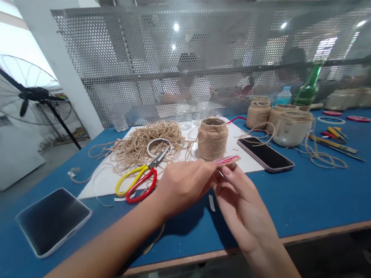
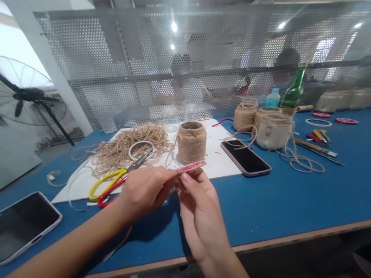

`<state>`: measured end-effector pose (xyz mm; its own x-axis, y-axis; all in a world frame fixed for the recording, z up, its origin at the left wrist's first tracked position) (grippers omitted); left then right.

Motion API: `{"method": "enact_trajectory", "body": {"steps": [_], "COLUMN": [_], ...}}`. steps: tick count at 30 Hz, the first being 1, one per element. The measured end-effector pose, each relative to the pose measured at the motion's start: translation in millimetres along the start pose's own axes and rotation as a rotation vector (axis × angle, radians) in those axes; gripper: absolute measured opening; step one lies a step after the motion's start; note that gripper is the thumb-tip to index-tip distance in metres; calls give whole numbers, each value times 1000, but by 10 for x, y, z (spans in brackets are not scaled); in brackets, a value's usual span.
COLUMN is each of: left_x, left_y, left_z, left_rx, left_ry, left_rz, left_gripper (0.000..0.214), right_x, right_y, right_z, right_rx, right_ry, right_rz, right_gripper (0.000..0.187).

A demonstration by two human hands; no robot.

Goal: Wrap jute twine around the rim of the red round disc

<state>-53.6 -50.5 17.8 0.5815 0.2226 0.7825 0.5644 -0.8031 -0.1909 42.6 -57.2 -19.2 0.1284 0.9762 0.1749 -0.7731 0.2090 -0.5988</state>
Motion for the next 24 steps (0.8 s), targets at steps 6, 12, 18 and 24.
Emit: {"method": "enact_trajectory", "body": {"steps": [6, 12, 18, 24], "left_x": [11, 15, 36, 40], "left_y": [12, 31, 73, 66], "left_z": [0, 5, -36, -84], "left_rx": [29, 18, 73, 127], "left_ry": [-16, -35, -1, 24], "left_rz": [6, 11, 45, 90], "left_gripper": [11, 16, 5, 4], "right_x": [14, 17, 28, 51], "right_y": [13, 13, 15, 17], "right_z": [-31, -64, -73, -89], "right_rx": [-5, -36, -25, 29], "right_ry": [49, 85, 122, 119], "right_rz": [-23, -55, -62, -36], "right_gripper": [15, 12, 10, 11]}}
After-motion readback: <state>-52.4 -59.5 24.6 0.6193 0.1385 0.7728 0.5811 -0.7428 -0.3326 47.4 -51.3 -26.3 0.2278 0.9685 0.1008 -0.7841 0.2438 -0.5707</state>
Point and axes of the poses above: each hand's wrist, its own x-axis towards the middle knuckle, its own z-axis out of the palm, y = z × x, the point moved 5 cm from there along x, towards the middle knuckle, and after that the axes turned 4 degrees about -z, right-handed, at the moved point
